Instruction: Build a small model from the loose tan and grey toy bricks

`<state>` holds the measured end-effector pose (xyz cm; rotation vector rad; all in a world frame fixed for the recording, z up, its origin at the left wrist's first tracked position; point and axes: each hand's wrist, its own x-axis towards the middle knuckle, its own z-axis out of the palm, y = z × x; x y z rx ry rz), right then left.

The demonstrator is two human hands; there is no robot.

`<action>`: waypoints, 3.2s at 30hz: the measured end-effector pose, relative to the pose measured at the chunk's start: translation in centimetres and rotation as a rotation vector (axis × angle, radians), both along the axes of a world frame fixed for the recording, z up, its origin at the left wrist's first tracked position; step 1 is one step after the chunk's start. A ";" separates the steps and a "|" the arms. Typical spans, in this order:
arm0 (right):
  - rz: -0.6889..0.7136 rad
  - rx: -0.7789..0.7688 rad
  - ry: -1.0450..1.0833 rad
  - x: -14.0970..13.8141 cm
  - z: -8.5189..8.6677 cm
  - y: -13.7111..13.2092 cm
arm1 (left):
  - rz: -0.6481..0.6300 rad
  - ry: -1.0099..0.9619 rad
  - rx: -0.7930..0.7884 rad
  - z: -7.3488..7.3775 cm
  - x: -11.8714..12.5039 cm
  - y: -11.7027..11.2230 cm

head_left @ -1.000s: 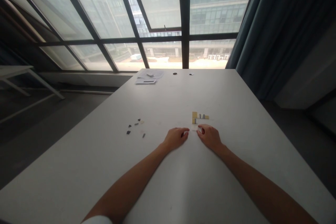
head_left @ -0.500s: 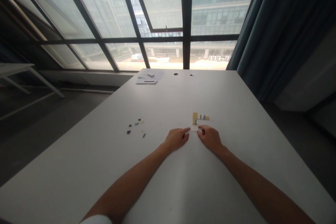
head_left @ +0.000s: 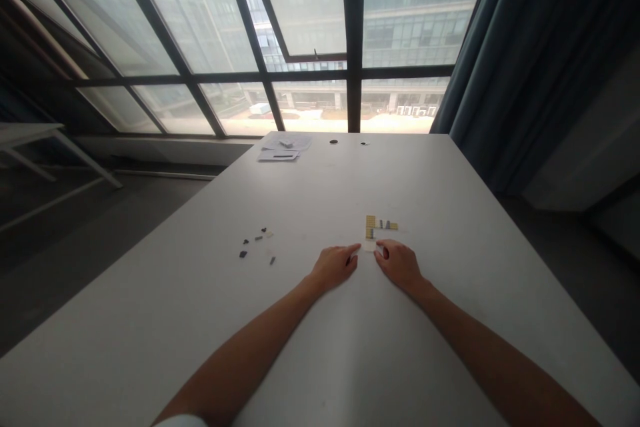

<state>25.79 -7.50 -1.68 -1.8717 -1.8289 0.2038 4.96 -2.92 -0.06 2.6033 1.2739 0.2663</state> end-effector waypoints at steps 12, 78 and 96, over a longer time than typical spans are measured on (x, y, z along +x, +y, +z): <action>0.002 -0.005 -0.009 -0.2 0.3 -0.1 | 0.006 0.050 -0.012 0.0 0.0 0.0; 0.585 -0.035 0.130 -1.2 0.8 -2.1 | 0.018 -0.043 -0.061 0.5 -0.1 -0.6; 0.570 -0.055 0.133 -1.1 1.0 -2.1 | 0.003 -0.044 -0.049 0.3 0.0 -0.6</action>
